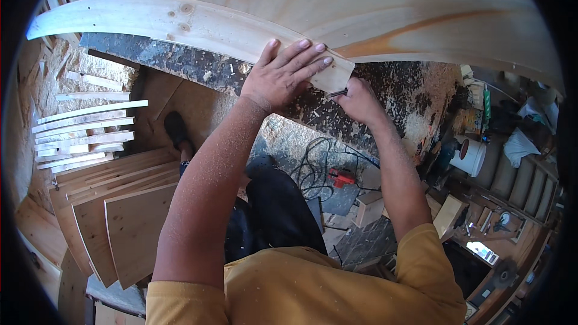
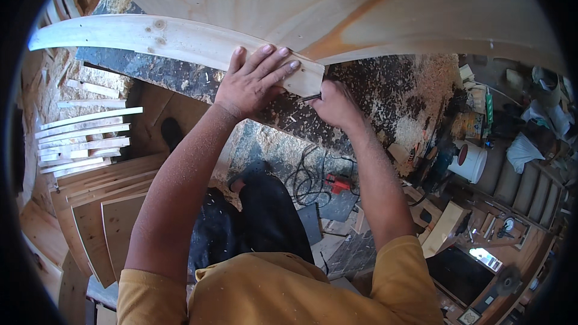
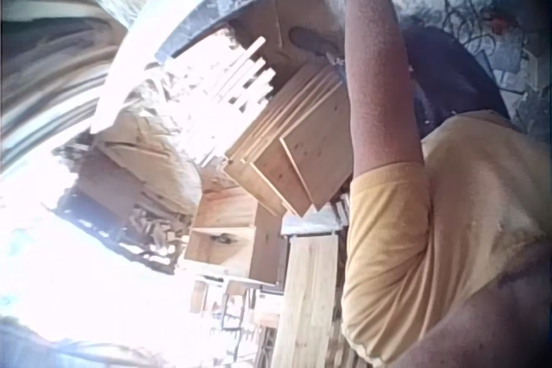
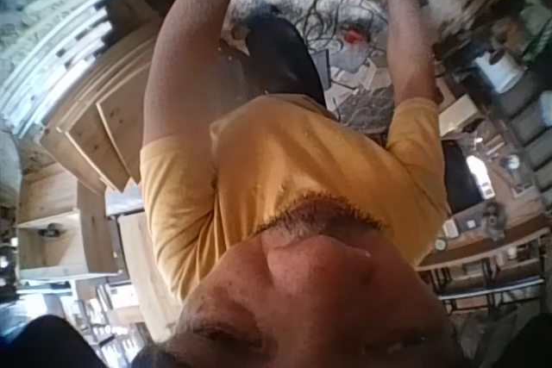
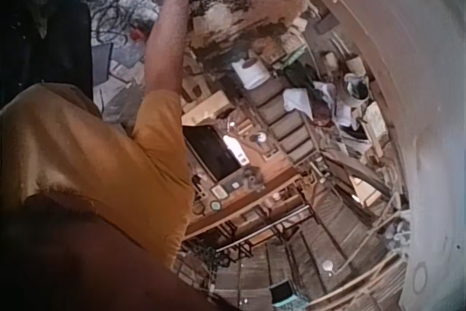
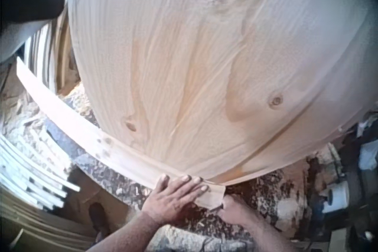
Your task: Marking and assembling wooden components for a structure in a workshop.
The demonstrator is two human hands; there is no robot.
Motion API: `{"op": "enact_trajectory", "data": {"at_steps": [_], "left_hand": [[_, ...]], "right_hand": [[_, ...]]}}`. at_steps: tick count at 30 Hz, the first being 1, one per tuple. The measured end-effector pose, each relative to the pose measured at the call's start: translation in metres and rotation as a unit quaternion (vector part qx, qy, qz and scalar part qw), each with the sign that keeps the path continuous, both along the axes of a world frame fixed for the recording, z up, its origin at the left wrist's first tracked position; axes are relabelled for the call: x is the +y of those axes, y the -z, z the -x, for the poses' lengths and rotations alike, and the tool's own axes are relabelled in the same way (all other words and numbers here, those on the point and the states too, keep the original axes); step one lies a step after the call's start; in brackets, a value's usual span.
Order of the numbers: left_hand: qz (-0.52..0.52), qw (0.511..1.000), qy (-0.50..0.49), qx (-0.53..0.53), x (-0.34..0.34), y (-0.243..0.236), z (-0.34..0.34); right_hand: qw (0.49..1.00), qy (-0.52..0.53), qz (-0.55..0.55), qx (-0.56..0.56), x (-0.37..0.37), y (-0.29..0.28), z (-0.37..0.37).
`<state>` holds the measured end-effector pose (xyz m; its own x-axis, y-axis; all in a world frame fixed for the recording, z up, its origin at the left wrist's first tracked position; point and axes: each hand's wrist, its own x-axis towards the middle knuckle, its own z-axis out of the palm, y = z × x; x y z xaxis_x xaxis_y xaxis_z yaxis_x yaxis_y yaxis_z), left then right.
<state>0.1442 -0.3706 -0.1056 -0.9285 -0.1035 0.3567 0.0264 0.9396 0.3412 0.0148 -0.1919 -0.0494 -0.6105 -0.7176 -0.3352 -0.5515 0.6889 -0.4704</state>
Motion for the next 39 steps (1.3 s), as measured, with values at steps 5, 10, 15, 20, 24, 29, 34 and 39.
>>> {"op": "enact_trajectory", "data": {"at_steps": [5,10,15,20,24,29,34,39], "left_hand": [[0.012,1.000,0.000,0.009,0.000,0.000,0.001],[0.006,1.000,0.001,0.015,0.001,0.000,0.004],[0.006,1.000,0.003,0.009,-0.001,0.000,0.003],[-0.002,1.000,-0.003,-0.029,0.001,-0.006,0.004],[-0.002,0.999,-0.006,-0.039,0.002,-0.002,0.004],[-0.006,0.999,-0.005,-0.044,0.001,-0.002,0.005],[0.000,0.999,-0.006,-0.033,0.000,-0.002,0.004],[-0.004,0.999,0.000,-0.052,0.001,-0.006,0.000]], "right_hand": [[0.999,0.020,-0.029,-0.001,-0.010,-0.008,-0.004],[0.997,0.055,-0.050,0.020,-0.006,-0.004,-0.005],[0.993,0.106,0.045,-0.012,-0.006,-0.001,-0.007],[0.917,0.240,0.317,0.025,-0.014,-0.015,-0.029],[0.893,0.309,0.325,0.013,-0.022,-0.011,-0.037],[0.864,0.352,0.358,-0.039,-0.033,-0.015,-0.043],[0.865,0.336,0.371,-0.038,-0.031,-0.009,-0.040],[0.882,0.328,0.340,-0.003,-0.029,-0.011,-0.042]]}}
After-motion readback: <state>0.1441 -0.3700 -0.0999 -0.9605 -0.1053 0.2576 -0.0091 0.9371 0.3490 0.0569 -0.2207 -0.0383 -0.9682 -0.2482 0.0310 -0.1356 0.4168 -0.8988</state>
